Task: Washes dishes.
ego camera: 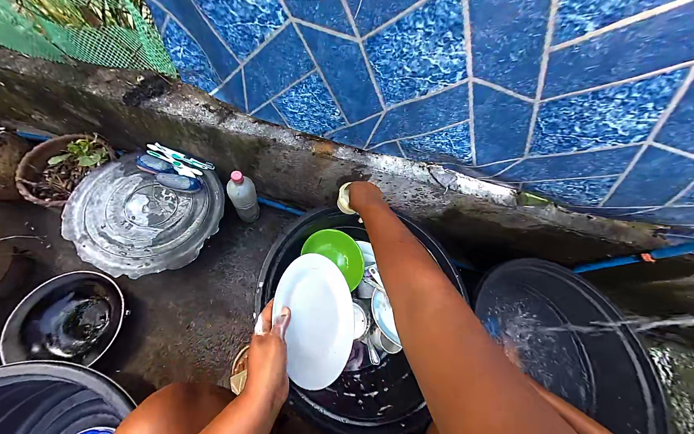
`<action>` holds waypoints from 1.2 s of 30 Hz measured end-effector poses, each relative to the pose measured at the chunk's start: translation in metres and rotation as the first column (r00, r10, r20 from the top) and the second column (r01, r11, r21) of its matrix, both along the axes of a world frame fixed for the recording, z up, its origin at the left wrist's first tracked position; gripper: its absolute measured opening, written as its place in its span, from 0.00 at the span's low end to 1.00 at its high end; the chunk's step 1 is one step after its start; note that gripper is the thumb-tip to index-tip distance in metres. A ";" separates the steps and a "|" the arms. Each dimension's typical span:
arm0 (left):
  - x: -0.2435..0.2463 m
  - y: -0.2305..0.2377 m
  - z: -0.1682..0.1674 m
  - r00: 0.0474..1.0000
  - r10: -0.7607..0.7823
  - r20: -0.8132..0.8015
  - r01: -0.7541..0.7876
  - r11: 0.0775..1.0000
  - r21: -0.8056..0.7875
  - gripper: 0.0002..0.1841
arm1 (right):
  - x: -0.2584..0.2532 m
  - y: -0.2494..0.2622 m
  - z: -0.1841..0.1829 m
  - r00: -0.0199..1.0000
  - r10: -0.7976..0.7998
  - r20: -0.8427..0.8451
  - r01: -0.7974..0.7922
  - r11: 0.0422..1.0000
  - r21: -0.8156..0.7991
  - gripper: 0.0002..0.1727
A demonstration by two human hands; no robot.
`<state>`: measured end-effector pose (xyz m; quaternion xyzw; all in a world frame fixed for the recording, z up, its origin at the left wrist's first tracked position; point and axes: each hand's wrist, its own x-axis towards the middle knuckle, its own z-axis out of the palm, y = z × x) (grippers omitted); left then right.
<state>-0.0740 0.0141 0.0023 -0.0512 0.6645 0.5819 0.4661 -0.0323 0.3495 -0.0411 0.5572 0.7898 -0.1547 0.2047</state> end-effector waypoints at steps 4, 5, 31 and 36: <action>-0.003 0.003 0.000 1.000 0.017 0.003 -0.017 1.000 0.012 0.21 | 0.002 0.007 -0.008 0.999 0.004 -0.037 -0.002 0.998 0.060 0.20; -0.003 0.003 0.001 1.000 0.018 0.003 -0.018 1.000 0.012 0.21 | 0.003 0.009 -0.011 0.999 0.001 -0.048 0.002 0.997 0.074 0.21; 0.038 0.014 -0.010 0.963 -0.020 -0.269 0.081 0.973 0.216 0.21 | 0.097 -0.300 0.023 0.670 0.214 -0.711 -0.106 0.975 0.194 0.24; 0.066 -0.001 0.005 0.922 -0.157 -0.353 0.226 0.960 0.165 0.22 | 0.192 -0.301 0.010 0.718 0.204 -0.665 0.032 0.945 0.324 0.25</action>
